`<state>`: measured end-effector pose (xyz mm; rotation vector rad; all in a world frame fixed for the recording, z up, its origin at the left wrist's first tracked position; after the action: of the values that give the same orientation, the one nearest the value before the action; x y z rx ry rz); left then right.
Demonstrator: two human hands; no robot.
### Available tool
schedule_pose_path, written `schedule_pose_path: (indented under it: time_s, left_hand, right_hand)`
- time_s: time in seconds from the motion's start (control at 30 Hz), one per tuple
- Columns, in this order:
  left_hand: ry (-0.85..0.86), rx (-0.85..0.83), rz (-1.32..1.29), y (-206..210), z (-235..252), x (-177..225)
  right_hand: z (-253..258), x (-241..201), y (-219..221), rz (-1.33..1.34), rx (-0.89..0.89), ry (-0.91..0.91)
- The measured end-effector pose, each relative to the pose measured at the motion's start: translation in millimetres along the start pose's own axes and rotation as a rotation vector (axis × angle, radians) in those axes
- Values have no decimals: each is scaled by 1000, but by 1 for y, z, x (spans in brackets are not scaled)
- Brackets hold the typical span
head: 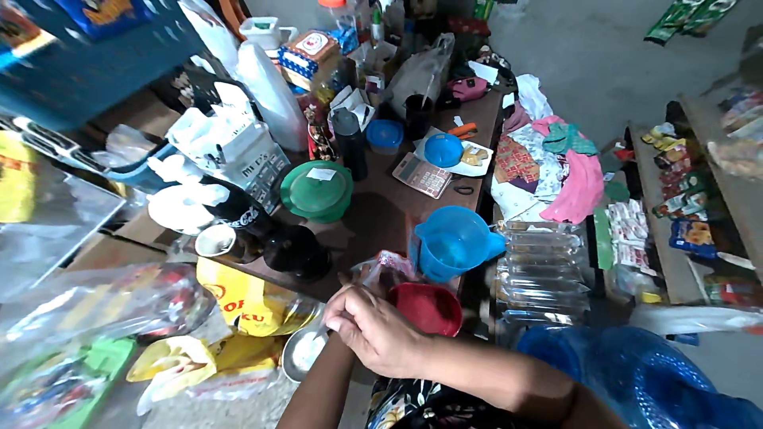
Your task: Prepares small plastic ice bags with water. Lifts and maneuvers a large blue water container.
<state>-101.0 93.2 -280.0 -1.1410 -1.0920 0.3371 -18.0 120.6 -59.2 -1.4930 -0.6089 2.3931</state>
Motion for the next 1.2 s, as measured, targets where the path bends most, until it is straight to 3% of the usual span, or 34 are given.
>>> schedule_pose_path:
  time_s: [0.03,0.07,0.13,0.2,0.3,0.43,0.53,0.6,0.67,0.83,1.0,1.1,1.2]
  left_hand:
    - [-163,-217,14,-4,5,3]
    - [-263,-256,-11,-15,8,16]
    - [-498,-242,-153,-54,8,62]
    - [-633,-62,-393,-64,0,67]
    - [-290,383,-217,-46,-9,15]
    - [-295,373,-429,-51,-2,15]
    - [-342,210,-578,-38,11,13]
    - [-352,164,-528,-29,23,10]
    - [-337,227,-518,-30,29,14]
    - [-288,240,-501,-32,48,9]
    - [-474,94,-357,1,64,-34]
    - [-375,116,-487,-31,53,-14]
    - [-155,207,-482,-60,42,6]
  right_hand:
    - [2,2,0,-3,-14,15]
    - [4,5,1,-16,-29,34]
    - [9,15,-2,-65,-22,84]
    - [15,27,-13,-115,6,171]
    - [20,46,-34,-135,71,304]
    - [24,59,-57,-80,145,340]
    - [29,54,-61,-24,171,312]
    - [30,45,-61,-24,155,271]
    - [28,35,-61,-26,137,230]
    - [21,12,-75,13,243,101]
    - [18,-34,-127,67,418,-92]
    - [13,-41,-161,144,427,-79]
    - [-1,-29,-189,249,512,-17]
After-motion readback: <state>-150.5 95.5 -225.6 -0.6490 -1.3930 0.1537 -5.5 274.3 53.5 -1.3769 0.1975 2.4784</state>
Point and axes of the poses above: each hand's wrist, its own z-axis towards the middle knuckle, its own y-axis out of the palm, x = y × z, the point moved 7 cm from there along z, towards the middle knuckle, and after that the axes turned 14 degrees about -z, right-handed, at the moved point
